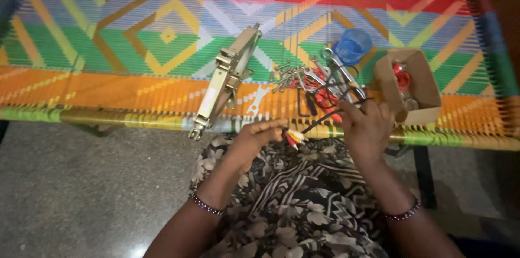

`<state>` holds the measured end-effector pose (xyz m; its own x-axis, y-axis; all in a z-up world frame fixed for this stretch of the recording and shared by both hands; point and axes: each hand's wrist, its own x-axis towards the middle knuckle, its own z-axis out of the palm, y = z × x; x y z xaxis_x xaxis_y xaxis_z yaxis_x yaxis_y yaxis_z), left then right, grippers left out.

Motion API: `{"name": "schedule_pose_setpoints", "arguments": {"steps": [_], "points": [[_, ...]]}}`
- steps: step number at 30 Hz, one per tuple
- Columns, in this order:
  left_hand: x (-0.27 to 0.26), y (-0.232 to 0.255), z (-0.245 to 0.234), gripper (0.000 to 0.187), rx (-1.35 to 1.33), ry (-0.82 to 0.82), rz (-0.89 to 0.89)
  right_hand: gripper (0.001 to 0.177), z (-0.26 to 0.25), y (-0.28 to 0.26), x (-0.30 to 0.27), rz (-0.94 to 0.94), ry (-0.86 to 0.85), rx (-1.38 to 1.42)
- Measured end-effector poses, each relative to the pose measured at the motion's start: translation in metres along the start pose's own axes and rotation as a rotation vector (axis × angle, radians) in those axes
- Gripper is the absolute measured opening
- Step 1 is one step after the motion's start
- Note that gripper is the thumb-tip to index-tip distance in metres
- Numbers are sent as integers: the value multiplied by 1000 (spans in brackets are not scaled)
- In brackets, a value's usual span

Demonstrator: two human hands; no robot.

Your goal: The person strips the outer insulation from a black electrical cable using a yellow utility knife, then twists the exposed inner wires together by hand. The person repeats the stripping and twisting process on the same cable segment multiple times.

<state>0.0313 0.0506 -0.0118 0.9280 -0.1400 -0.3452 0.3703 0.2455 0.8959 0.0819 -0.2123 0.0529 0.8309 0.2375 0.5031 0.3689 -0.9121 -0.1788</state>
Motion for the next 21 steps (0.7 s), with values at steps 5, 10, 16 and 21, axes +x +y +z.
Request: {"name": "schedule_pose_setpoints", "arguments": {"steps": [5,10,16,21], "points": [[3,-21,16,41,-1,-98,-28,27,13,-1,-8,188,-70,617],[1,-30,29,44,-15,-130,4,31,37,-5,-25,283,-268,1048],[1,-29,31,42,80,-85,-175,33,42,-17,-41,307,-292,1228],[3,-36,31,43,-26,-143,-113,66,31,-29,-40,335,-433,1254]]}}
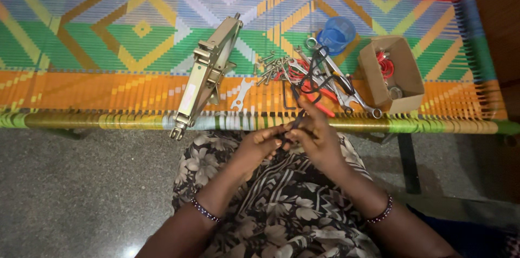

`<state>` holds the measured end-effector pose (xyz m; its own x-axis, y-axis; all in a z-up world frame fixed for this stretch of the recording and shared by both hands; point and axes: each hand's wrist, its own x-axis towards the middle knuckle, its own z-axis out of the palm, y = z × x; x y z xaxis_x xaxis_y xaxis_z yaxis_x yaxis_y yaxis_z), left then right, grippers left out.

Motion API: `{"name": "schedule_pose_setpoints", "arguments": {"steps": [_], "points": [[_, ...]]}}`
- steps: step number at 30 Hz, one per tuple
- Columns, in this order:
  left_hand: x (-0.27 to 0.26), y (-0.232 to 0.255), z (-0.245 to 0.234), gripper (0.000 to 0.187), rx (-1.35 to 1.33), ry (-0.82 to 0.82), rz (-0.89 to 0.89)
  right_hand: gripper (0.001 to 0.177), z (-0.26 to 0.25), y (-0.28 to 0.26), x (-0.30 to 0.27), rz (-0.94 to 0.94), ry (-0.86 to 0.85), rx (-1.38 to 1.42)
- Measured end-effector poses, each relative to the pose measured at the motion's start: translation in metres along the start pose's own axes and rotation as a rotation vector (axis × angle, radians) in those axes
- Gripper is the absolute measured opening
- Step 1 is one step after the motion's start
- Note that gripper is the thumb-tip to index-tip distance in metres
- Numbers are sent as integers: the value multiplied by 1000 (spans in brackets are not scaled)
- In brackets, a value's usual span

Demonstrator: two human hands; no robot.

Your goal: The person strips the outer insulation from a black electrical cable using a yellow utility knife, then twists the exposed inner wires together by hand. The person repeats the stripping and twisting process on the same cable segment multiple times.

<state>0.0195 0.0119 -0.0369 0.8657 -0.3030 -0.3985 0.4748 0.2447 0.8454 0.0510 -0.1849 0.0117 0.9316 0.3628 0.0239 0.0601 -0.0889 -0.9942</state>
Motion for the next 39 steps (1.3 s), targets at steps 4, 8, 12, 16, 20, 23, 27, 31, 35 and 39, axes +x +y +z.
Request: {"name": "schedule_pose_setpoints", "arguments": {"steps": [4,8,12,16,20,23,27,31,35,39], "points": [[4,-11,-2,29,-63,139,-17,57,14,-5,-8,-299,-13,-429],[9,-11,-10,30,-210,276,-1,47,15,-5,-21,-607,-10,-824],[7,-2,-14,35,-338,257,8,50,11,-2,-20,-682,27,-855],[2,8,-6,37,-389,208,50,48,13,-6,-17,-872,-182,-937],[-2,19,-6,41,-499,197,20,33,23,-16,-17,-1081,-247,-948],[-3,26,-13,41,-471,213,36,31,28,-23,-20,-1072,-258,-1016],[-5,34,-17,36,-461,263,133,32,28,-17,-18,-1022,-267,-996],[-8,40,-14,35,-459,286,79,37,24,8,-18,-885,-193,-867],[-5,42,-18,40,-441,280,217,46,22,25,-24,-203,-146,-884],[-6,34,-20,44,-364,213,257,35,21,19,-31,-346,117,-642]]}}
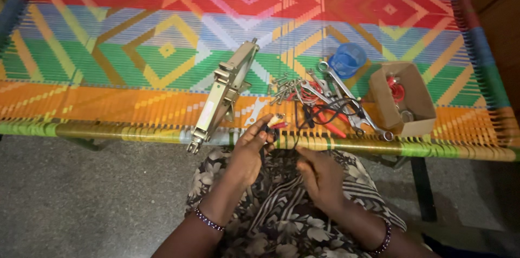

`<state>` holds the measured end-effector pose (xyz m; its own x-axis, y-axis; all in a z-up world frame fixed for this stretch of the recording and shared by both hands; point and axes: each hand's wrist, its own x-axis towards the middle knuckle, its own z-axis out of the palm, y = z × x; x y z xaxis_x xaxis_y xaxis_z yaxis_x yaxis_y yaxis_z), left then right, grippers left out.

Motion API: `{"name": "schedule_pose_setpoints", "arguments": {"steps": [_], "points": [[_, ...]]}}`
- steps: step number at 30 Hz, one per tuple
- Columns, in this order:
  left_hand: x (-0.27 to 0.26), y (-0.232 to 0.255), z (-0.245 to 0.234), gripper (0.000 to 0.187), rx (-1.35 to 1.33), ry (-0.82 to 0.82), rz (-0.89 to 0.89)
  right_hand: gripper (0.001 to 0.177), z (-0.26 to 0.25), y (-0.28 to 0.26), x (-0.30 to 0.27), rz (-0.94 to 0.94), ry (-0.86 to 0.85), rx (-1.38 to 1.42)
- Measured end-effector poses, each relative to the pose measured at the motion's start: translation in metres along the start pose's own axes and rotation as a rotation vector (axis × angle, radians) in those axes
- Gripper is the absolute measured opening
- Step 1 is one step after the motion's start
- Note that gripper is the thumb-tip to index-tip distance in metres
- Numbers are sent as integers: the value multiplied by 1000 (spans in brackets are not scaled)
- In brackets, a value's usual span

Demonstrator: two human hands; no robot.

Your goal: The person strips the outer insulation from a black electrical cable using a yellow utility knife, then twists the exposed inner wires together by hand. The person repeats the stripping and twisting process on the same cable segment multiple times.

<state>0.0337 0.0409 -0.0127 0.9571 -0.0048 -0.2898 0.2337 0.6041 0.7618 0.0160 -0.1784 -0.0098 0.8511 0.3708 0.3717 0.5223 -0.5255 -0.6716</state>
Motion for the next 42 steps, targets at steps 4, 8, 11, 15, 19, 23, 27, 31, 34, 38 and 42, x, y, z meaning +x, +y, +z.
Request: {"name": "schedule_pose_setpoints", "arguments": {"steps": [4,8,11,15,19,23,27,31,34,38,42], "points": [[-8,-15,6,42,0,-148,-36,41,1,5,18,143,-12,284],[-11,-26,12,44,11,-220,-64,31,15,18,22,542,-148,1034],[-12,-33,14,46,143,-181,-77,33,16,25,15,601,-113,983],[-13,-43,17,48,366,-174,83,40,17,28,15,601,-119,850],[-14,-42,8,48,719,-113,396,48,11,23,17,452,-108,731],[-9,-46,5,43,433,-49,-18,56,6,15,19,451,-125,679],[-7,-49,3,31,419,-23,-119,47,6,10,24,507,-138,643],[-9,-32,0,30,749,-107,36,55,1,7,26,345,-158,497],[-13,-22,3,33,910,-159,79,59,-2,5,27,134,-101,338],[-16,-26,8,30,932,-137,163,55,-1,1,28,56,-67,280],[-10,-38,6,27,559,-34,-24,44,4,0,26,261,-107,348]]}}
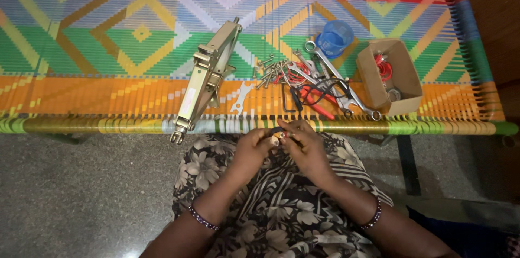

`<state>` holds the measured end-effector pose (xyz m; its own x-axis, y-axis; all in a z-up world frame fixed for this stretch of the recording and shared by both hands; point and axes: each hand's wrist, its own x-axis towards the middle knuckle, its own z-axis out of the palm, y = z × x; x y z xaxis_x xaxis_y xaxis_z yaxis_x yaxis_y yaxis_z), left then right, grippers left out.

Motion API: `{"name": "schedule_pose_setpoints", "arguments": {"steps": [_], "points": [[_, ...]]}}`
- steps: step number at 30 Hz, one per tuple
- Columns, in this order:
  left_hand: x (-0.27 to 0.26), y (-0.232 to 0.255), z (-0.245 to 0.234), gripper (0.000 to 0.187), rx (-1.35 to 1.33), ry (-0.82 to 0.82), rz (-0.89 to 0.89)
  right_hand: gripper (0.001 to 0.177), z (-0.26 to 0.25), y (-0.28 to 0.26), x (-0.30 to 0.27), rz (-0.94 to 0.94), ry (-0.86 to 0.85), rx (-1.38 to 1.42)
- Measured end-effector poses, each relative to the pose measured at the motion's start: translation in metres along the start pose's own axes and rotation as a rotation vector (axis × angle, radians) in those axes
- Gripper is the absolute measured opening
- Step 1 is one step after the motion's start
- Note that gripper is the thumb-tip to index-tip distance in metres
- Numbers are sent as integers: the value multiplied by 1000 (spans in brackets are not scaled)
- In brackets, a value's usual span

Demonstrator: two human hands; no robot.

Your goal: The person strips the outer insulation from a black electrical cable using a yellow utility knife, then twists the exposed inner wires together by hand. The person repeats the stripping and twisting process on the same cable segment multiple times.

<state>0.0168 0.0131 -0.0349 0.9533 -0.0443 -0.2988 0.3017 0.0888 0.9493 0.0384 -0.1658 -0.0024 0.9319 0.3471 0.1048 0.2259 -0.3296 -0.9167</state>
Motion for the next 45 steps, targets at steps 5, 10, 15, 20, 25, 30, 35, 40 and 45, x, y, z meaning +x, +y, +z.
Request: {"name": "schedule_pose_setpoints", "arguments": {"steps": [5,10,15,20,25,30,35,40,45], "points": [[8,-1,-9,22,-263,-6,-225,50,2,14,6,222,-68,260],[16,2,-26,21,-357,32,-211,52,-4,33,11,68,-352,15],[26,1,-37,24,-602,99,-126,48,-3,45,7,-90,-645,-245],[37,8,-69,22,-555,248,19,25,-31,43,22,-158,-702,-883],[40,8,-74,23,-335,286,-17,23,-61,31,32,-173,9,-1164],[32,5,-50,24,-81,155,49,39,-68,28,44,-43,33,-850],[16,4,-24,22,65,86,161,66,-39,9,28,-22,-99,-353],[9,-3,-14,17,362,-27,533,68,-21,6,16,-211,-73,15],[9,-10,-10,21,172,-12,284,25,-24,34,20,156,-61,237]]}}
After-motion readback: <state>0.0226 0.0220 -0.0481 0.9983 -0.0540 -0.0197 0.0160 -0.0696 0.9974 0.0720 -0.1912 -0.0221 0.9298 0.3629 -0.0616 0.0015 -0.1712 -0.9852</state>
